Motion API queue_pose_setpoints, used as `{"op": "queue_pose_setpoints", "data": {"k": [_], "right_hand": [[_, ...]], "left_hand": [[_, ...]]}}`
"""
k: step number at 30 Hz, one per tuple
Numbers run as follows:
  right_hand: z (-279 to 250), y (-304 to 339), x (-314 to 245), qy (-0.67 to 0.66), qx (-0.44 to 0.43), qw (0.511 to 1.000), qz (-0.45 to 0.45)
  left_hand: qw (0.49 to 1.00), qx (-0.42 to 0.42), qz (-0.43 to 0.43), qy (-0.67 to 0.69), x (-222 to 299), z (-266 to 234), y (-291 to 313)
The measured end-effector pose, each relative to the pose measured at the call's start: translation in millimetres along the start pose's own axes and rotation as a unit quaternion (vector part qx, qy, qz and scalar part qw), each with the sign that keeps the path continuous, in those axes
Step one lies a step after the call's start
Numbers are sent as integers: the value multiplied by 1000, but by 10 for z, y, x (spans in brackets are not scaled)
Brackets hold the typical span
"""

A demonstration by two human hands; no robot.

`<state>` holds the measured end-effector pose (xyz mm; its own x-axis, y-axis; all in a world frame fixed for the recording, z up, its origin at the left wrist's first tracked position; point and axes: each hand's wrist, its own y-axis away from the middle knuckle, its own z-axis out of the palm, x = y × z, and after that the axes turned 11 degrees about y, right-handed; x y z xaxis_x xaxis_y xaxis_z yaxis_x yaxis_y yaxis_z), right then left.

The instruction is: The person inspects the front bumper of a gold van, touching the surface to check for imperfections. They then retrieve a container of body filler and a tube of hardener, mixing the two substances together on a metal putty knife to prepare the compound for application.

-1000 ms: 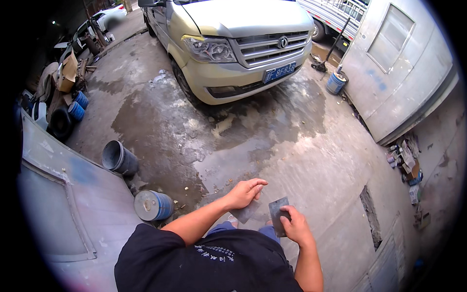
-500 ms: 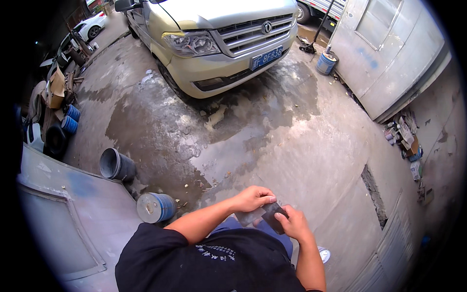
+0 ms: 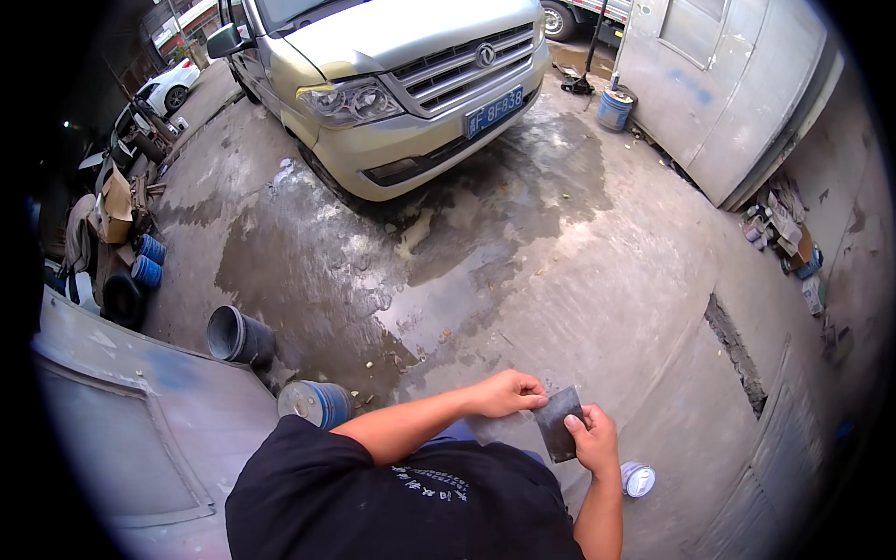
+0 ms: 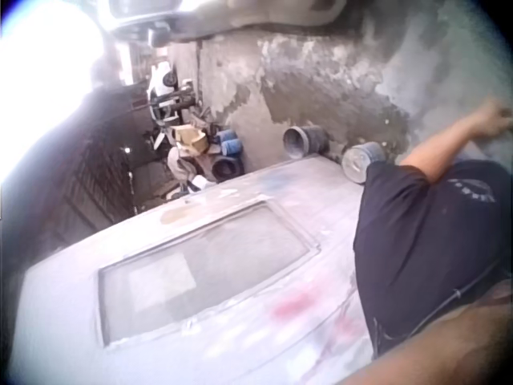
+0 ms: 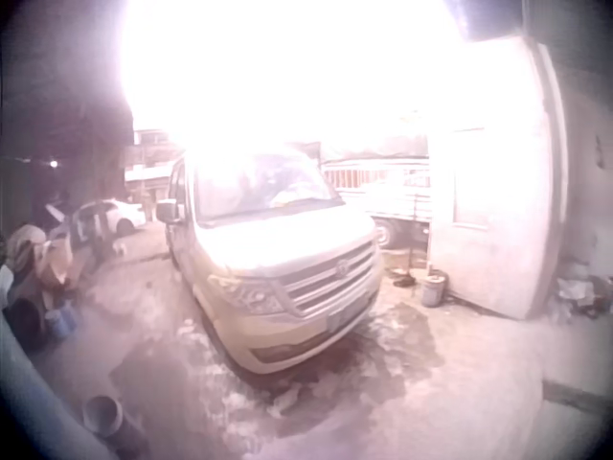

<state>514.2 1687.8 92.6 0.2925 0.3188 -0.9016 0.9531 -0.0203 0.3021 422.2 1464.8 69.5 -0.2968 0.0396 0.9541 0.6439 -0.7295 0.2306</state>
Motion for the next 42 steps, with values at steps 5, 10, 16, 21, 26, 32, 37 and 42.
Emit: {"op": "queue_pose_setpoints", "data": {"k": [5,10,16,21,26,32,37,42], "right_hand": [[-327,357,391,-142,118,983,3],[-883,780,722,-152,141,978,-7],[-1021,1251,827,-211,169,963,-2],[-1239,1540,1138,-208,216,952,52],[-1476,1518,1323,13,341,938,67],[-1658,1516,1160,189,426,885,-18],[-1727,1789,1515,320,430,843,51],[-1794,2161,1849,234,401,843,271]], "left_hand": [[1000,-19,-9,-4,-65,462,-132],[997,25,-65,22,-219,938,-212],[985,147,-91,10,-397,1558,-336],[960,155,-233,27,-188,1807,-537],[923,98,-283,240,-368,1961,-978],[935,57,-196,291,-398,2740,-1572],[975,-71,-116,176,-166,3439,-2296],[933,-178,-217,225,-53,3960,-2806]]}}
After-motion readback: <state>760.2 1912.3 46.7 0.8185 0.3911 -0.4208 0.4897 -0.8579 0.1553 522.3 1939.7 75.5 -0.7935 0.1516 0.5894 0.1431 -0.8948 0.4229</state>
